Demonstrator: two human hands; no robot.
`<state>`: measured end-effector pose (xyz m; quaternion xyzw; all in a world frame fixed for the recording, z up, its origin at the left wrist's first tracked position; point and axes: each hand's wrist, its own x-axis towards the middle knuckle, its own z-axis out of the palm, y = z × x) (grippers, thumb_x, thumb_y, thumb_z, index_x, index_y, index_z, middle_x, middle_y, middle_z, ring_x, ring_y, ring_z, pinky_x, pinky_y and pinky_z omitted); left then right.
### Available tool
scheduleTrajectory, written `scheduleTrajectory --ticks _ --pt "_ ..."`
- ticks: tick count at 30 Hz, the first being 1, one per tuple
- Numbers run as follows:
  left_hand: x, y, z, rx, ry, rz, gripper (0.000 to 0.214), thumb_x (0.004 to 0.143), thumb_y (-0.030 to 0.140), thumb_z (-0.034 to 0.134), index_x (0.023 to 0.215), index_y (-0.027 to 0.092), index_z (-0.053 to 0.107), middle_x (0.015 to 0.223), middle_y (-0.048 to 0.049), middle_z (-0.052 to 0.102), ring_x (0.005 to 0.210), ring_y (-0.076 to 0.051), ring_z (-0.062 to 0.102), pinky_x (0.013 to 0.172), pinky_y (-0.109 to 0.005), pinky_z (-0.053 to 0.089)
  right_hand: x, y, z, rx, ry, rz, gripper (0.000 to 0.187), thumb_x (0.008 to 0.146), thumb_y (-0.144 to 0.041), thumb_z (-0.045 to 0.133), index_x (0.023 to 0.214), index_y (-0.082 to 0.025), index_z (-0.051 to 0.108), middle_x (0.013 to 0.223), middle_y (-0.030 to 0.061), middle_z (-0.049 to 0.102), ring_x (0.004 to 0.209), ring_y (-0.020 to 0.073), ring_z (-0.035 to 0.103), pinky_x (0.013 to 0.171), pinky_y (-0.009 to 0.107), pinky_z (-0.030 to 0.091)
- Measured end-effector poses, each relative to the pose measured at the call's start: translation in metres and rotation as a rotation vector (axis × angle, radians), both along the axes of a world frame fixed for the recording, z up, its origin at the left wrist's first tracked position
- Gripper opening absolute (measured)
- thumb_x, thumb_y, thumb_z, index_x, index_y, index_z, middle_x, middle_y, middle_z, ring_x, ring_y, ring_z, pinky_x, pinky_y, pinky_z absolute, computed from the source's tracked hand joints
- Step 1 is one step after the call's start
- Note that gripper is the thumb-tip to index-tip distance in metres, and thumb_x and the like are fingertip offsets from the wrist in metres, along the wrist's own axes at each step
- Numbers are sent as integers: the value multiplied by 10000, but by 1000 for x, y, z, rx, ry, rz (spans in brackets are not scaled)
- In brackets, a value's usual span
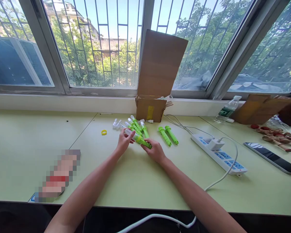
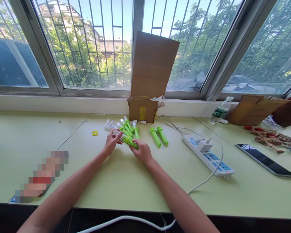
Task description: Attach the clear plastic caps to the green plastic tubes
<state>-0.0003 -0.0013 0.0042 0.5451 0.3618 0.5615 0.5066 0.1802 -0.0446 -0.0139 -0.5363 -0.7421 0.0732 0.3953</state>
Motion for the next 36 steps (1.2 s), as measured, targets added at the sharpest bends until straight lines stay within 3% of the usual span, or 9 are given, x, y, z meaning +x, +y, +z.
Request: scheduleTrajectory --ticks 4,12,20,28,32,36 --pt "-1 0 1 -20 -1 -10 459 674 505 657 931 172 474 697 0 605 510 -128 605 442 -229 490 0 0 0 2 3 3 341 773 -427 572 1042 -227 636 1009 52 683 898 220 628 773 313 467" --pt "-3 -1 -1 -25 10 -22 463 677 527 640 928 168 490 731 -15 618 539 -131 623 464 -227 496 -2 -4 6 -75 -53 -2 331 805 -437 535 1045 -241 648 977 42 697 854 223 638 757 313 466" --pt "-2 0 -4 -74 20 -73 477 681 490 659 970 162 467 763 -32 621 561 -143 633 472 -240 504 0 0 0 -83 -69 -32 372 783 -429 563 1095 -235 626 1005 54 692 886 235 642 767 324 475" --pt "-2 -1 -2 -105 21 -77 504 660 497 675 978 173 454 753 -17 617 558 -140 633 475 -238 506 2 1 -1 -91 -80 -13 416 732 -328 620 1139 -247 593 1092 52 662 950 241 623 807 340 469" --pt "-2 -1 -2 -105 17 -71 500 661 498 673 976 175 456 755 -15 612 552 -135 630 468 -236 505 2 0 0 -84 -81 -1 421 719 -288 616 1137 -249 578 1072 43 667 905 227 629 767 319 469" --pt "-1 -2 -1 -111 16 -63 504 655 501 676 972 175 459 748 -15 613 546 -132 627 463 -232 503 1 -1 2 -102 -90 -33 390 720 -307 604 1102 -235 570 889 35 691 750 202 632 672 288 454"
